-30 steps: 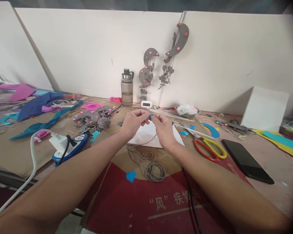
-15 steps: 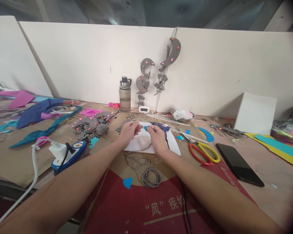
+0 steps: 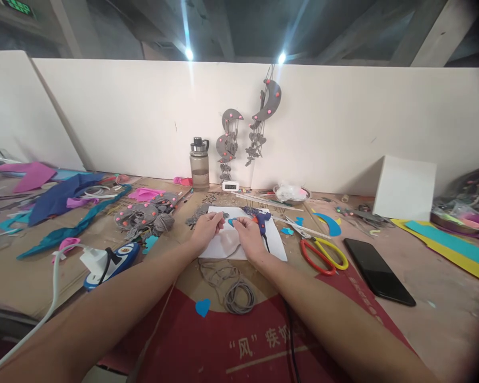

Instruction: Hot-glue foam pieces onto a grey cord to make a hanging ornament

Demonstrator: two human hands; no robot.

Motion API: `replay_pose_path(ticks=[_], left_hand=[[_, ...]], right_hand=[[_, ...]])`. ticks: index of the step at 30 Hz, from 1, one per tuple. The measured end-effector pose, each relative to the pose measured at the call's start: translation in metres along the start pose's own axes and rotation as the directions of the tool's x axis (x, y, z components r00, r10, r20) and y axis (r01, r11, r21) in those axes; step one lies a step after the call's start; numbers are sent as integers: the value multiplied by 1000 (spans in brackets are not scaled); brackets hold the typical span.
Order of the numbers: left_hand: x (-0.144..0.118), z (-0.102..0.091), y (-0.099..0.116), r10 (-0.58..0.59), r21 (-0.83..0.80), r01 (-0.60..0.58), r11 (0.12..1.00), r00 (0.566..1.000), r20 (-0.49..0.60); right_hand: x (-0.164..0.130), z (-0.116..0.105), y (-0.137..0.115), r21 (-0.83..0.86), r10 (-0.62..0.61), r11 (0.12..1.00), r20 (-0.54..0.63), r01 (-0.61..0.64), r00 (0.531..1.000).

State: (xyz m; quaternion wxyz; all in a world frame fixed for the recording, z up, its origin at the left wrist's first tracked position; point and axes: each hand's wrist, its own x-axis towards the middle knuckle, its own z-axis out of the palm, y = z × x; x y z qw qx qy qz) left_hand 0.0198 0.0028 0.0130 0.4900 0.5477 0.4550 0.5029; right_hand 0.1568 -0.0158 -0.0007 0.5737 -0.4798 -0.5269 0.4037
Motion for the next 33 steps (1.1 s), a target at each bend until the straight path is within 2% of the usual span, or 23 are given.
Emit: replay_pose_path(ticks=[9, 17, 21, 27, 33], left_hand=[[-1, -1, 1, -1, 31, 2, 1000, 1000, -6], [-6, -4, 3, 81, 54, -85, 995, 993, 81], [-8, -5, 7, 83, 109, -97, 989, 989, 124], [-9, -6, 6, 121, 139, -142, 980, 981, 149], [-9, -5, 8, 104, 143, -132, 981, 977, 184]], right_hand=[[-1, 0, -2, 8, 24, 1000, -14, -24, 1000], [-3, -1, -8, -26, -4, 1000, -25, 3, 1000], [-2, -2, -6, -17, 27, 999, -17, -28, 999], [-3, -2, -4, 16, 23, 1000, -21, -23, 1000], [-3, -2, -6, -8, 2, 1000, -20, -2, 1000]])
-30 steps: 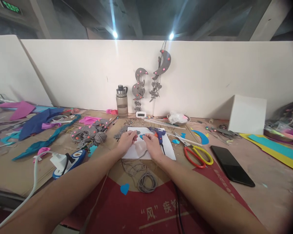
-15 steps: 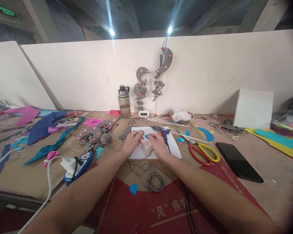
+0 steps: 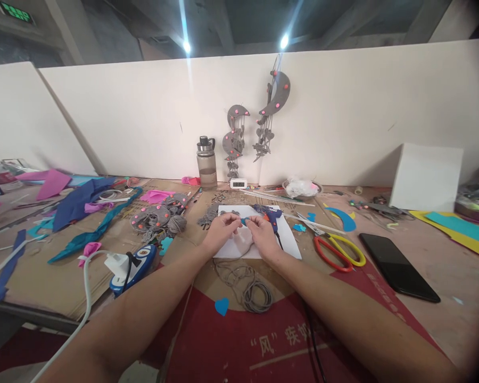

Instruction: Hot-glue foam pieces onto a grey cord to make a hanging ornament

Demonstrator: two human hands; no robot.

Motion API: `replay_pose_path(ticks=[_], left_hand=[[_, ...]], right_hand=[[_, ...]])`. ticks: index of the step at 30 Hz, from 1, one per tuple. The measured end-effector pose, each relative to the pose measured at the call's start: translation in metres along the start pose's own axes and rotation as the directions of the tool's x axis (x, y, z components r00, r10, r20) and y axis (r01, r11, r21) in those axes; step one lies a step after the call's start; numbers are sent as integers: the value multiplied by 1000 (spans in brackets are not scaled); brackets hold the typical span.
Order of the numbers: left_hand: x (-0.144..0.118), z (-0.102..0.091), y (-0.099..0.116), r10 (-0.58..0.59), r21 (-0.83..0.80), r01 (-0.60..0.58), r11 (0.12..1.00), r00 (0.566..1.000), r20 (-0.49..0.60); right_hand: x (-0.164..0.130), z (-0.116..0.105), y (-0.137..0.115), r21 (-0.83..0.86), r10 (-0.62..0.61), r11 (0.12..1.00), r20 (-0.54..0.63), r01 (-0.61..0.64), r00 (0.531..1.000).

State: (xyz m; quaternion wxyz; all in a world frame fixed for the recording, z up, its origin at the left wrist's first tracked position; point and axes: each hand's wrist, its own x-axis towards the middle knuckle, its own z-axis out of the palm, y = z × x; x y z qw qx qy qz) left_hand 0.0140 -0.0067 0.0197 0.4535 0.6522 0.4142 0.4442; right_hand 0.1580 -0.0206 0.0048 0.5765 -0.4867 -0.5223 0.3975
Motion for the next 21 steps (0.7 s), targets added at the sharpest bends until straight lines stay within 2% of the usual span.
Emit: replay_pose_path(ticks=[13, 21], left_hand=[[1, 1, -2, -10, -16, 10, 1000, 1000, -8], [1, 2, 1, -19, 20, 20, 1000, 999, -50]], right_hand=[[0, 0, -1, -18, -8, 1000, 15, 9, 1000], [1, 0, 4, -61, -22, 998, 35, 24, 999]])
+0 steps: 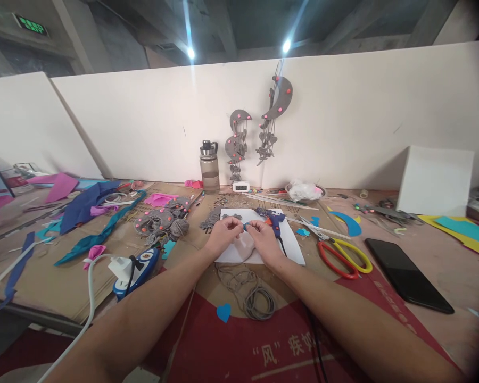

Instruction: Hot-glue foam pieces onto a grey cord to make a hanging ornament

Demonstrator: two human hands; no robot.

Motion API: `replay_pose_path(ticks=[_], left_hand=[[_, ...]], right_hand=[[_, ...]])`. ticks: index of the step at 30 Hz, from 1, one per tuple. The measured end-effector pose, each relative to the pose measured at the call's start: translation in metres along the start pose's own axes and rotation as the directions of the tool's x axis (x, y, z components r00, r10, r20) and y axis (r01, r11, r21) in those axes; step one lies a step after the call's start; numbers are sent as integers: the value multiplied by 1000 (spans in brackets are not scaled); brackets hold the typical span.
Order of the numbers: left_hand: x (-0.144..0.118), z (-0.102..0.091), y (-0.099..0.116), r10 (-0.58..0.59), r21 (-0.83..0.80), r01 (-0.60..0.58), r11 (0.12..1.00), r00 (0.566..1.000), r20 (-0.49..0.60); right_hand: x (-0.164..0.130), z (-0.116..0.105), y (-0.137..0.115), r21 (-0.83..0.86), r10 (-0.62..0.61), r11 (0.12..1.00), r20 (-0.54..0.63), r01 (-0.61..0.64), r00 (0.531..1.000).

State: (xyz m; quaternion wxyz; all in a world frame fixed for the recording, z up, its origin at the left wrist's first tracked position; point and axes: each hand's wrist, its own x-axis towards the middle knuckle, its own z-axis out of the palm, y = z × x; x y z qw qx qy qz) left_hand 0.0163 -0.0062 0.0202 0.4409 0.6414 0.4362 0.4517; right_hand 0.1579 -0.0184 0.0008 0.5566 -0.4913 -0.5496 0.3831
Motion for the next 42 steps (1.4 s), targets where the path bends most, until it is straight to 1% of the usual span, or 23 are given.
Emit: replay_pose_path(ticks=[9, 14, 20, 24, 28, 31, 36, 42], left_hand=[[2, -1, -4, 2, -4, -2, 1000, 1000, 2], [2, 1, -5, 40, -3, -40, 999, 999, 9], [0, 5, -2, 8, -66, -5, 998, 999, 39], [-1, 4, -2, -15, -156, 20, 988, 999, 35], [-2, 5, -2, -31, -225, 36, 974, 999, 23], [-3, 6, -2, -29, -208, 28, 978, 1000, -1], [-3, 7, -1, 17, -137, -23, 990, 999, -45], [-4, 5, 0, 40, -82, -50, 995, 992, -121]], right_hand=[[-3, -2, -4, -25, 9, 1000, 31, -9, 999], [-2, -2, -3, -18, -7, 1000, 24, 7, 1000], [-5, -2, -9, 10, -24, 1000, 9, 24, 1000], [-6, -1, -12, 53, -14, 998, 6, 14, 1000], [-7, -2, -11, 46, -24, 999, -18, 25, 1000], [-7, -3, -9, 30, -26, 999, -9, 26, 1000], [-9, -2, -11, -9, -66, 998, 9, 66, 998], [-10, -1, -8, -19, -83, 996, 25, 83, 996]])
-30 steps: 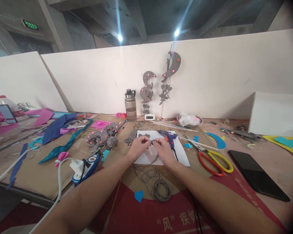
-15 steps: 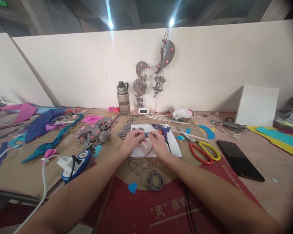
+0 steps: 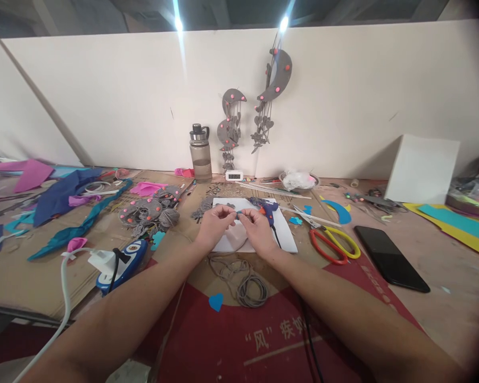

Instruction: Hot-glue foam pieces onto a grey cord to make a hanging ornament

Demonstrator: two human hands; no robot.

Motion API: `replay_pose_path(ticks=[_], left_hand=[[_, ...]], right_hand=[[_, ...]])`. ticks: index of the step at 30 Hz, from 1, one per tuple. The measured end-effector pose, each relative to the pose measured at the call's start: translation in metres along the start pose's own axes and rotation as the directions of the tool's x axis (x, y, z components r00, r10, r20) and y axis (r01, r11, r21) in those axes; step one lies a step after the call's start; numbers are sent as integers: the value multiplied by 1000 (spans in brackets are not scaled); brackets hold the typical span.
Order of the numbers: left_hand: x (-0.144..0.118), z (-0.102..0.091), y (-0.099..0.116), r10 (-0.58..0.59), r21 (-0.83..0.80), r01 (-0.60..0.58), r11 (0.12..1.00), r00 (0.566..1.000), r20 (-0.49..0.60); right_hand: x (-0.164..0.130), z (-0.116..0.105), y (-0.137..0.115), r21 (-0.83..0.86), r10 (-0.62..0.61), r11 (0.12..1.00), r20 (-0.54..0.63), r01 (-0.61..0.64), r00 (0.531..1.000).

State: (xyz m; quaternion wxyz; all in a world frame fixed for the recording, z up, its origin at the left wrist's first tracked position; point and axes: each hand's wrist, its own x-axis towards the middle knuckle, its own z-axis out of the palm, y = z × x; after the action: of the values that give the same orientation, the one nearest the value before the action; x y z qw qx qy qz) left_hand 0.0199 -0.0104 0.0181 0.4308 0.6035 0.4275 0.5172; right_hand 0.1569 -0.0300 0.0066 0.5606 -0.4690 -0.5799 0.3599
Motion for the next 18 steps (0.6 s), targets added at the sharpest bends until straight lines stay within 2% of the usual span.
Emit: replay_pose_path(ticks=[7, 13, 18], left_hand=[[0, 1, 1, -15, -20, 14, 1000, 1000, -21], [0, 2, 0, -40, -129, 48, 990, 997, 66], [0, 1, 0, -20, -122, 31, 992, 996, 88]], right_hand=[[-1, -2, -2, -28, -7, 1000, -2, 7, 1000], [-3, -3, -9, -67, -17, 998, -30, 15, 999], [-3, -3, -10, -75, -21, 997, -33, 18, 999]])
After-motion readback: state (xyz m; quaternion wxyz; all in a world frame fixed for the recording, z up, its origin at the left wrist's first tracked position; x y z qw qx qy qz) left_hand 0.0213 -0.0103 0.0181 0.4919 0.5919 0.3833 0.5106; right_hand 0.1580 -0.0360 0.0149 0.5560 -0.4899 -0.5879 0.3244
